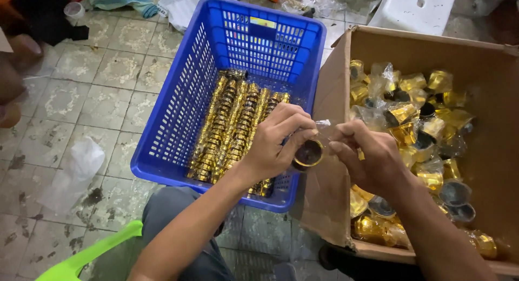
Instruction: Unwrapping gold-colored decorative items from a box and arranging them neatly in a plastic basket.
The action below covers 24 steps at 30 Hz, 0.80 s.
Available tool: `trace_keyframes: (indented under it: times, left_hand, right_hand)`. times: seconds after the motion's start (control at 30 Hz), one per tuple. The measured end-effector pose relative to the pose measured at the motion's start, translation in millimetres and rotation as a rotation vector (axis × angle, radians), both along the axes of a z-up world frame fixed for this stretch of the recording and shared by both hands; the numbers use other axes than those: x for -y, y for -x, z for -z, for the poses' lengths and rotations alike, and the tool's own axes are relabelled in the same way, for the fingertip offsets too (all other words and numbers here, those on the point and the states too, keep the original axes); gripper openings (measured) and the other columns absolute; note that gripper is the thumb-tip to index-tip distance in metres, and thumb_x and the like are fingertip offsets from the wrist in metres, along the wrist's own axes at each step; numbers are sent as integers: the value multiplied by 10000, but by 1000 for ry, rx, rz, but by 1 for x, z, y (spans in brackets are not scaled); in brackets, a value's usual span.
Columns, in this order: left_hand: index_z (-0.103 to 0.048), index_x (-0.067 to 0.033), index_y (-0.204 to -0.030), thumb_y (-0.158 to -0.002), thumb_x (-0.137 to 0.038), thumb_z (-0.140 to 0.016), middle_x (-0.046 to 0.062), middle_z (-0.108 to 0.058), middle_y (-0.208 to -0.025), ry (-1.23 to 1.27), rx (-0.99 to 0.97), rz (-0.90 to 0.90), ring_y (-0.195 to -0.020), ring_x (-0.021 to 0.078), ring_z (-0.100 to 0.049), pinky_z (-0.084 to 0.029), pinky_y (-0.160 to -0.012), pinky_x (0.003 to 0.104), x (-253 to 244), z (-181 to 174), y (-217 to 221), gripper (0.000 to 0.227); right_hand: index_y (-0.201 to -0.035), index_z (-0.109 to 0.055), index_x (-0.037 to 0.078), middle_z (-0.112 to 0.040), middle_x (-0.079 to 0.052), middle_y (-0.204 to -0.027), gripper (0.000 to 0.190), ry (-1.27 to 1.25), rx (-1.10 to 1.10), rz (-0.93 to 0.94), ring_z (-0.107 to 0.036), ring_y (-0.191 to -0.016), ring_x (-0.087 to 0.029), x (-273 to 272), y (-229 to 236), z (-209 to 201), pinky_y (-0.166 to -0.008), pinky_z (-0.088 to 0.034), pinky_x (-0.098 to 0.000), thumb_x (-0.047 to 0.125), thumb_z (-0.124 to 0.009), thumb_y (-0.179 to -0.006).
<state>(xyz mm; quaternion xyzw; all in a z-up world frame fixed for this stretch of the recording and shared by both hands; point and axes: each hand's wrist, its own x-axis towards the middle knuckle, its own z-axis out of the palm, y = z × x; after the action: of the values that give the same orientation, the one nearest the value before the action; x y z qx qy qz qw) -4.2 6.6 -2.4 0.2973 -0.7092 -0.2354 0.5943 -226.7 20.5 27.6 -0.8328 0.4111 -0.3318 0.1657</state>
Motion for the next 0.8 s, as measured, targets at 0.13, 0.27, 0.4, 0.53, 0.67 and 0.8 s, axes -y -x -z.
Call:
trace_keyframes:
  times: [0.13,0.27,0.4,0.53,0.67,0.8]
  left_hand:
    - [-656,-141,-1155,-982,-391,-653,66,-597,-1124,-134,-102,114,-1117,281,-617,-565,-934,528,-3,0,-5,304]
    - [-434,-138,-1389,-624,-446,-947,203,-571,-1166,-608,-66,516,-1089,410,-636,-586,-909,628,-4,14,-20,971]
    - [-501,-82,-1410,-527,-100,-1000,139,-632,-1193,-826,-268,654,-1146,253,-621,-580,-956,425,-33,46,8,1015]
    - [-635,-96,-1149,-657,-155,-949,79,-687,-962,-759,-273,505,-974,147,-631,-584,-796,339,-36,45,18,587]
    - [-638,-107,-1177,-664,-144,-955,75,-680,-1025,-717,-304,500,-1031,133,-615,-551,-874,345,-26,55,14,604]
    - [-604,-66,-1266,-715,-264,-882,54,-677,-1149,-769,-173,523,-1091,171,-641,-532,-966,305,-24,36,9,648]
  right_hand:
    - [-964,-678,56,-643,-72,-656,179,50,51,-70,-640,-544,-252,-2,-10,-14,-571,-527,-360,135,-809,-870]
    - [-922,-713,29,-661,-88,-671,109,111,106,-33,-687,-607,-288,-3,-8,-16,-596,-551,-355,60,-811,-886]
    - [-909,-708,3,-638,-93,-651,130,140,158,-32,-655,-574,-277,-1,-7,-16,-588,-540,-339,76,-816,-901]
    - [-876,-697,-1,-616,-87,-630,153,153,190,-37,-633,-548,-274,-3,-6,-19,-576,-538,-345,84,-818,-912]
    - [-836,-701,22,-616,-76,-626,138,171,190,-72,-612,-540,-259,1,-1,-26,-576,-530,-339,71,-791,-929]
    - [-837,-643,-21,-664,-115,-765,191,224,48,-123,-591,-628,-200,-1,0,-39,-600,-480,-304,101,-734,-952]
